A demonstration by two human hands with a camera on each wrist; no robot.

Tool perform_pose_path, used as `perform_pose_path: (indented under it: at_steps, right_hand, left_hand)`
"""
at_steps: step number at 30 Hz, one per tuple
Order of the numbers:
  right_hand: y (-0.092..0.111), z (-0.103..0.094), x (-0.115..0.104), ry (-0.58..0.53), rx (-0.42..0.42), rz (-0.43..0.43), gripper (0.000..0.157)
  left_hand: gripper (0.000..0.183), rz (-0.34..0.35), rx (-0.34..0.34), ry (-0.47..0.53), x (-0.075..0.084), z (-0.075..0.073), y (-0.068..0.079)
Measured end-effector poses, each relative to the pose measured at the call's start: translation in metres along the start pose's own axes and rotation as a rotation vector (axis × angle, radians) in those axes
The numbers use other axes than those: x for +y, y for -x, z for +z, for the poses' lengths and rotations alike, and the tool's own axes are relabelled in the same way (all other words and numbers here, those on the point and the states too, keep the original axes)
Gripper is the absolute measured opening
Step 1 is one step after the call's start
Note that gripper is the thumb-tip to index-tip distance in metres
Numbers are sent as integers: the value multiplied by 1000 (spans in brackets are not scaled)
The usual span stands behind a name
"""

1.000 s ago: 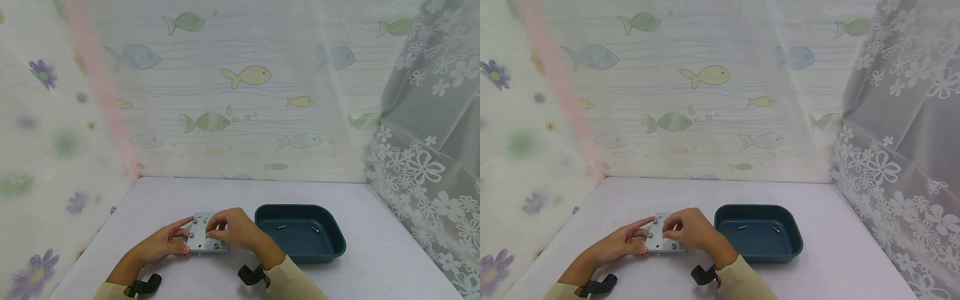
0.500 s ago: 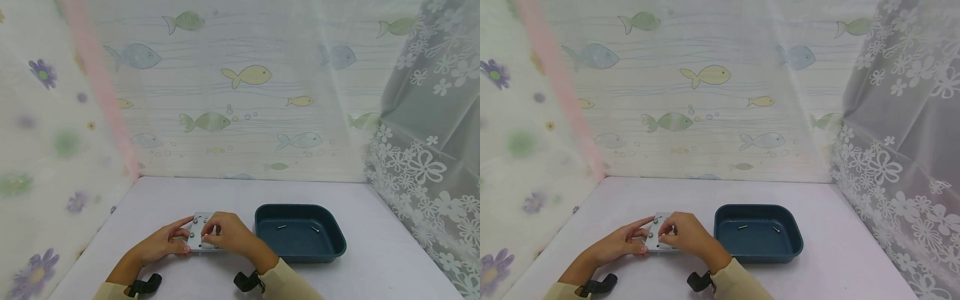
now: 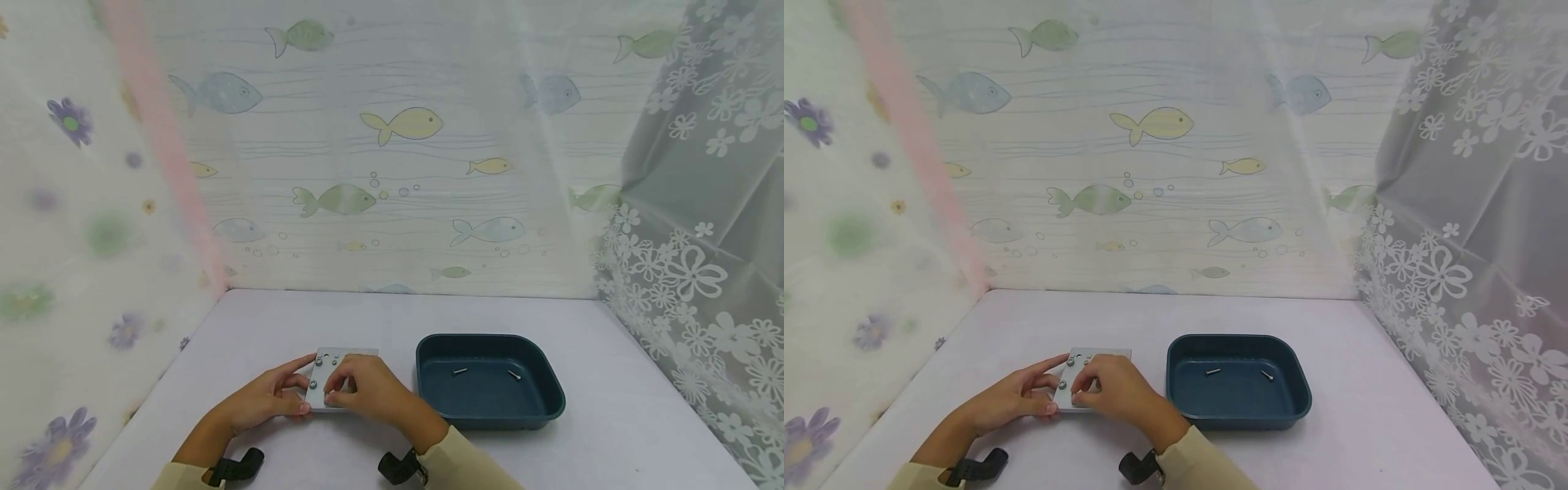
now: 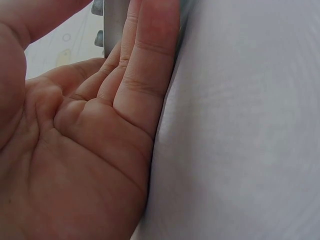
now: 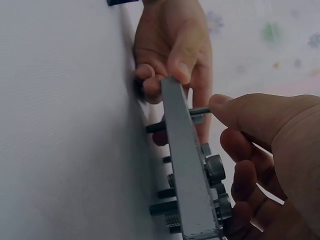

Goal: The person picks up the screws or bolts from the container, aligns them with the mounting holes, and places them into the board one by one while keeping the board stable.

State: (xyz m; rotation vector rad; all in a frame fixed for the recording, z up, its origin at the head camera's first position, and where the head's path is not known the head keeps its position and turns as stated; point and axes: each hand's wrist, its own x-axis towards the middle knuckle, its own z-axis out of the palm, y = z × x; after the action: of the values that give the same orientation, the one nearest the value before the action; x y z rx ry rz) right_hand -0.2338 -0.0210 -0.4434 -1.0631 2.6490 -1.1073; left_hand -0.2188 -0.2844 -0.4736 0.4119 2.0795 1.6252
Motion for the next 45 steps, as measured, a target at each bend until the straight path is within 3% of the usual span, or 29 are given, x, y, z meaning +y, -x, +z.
perform_pose_path:
  at_steps: [14, 25, 45]
  right_hand:
    - [1, 2, -1, 31, 15, -36, 6]
    - [2, 8, -1, 147, 27, -80, 7]
    - [2, 7, -1, 130, 11, -52, 2]
  left_hand:
    - [96, 4, -5, 6, 2, 1, 1]
    - [96, 9, -3, 8, 0, 1, 2]
    - [95, 10, -3, 1, 1, 0, 0]
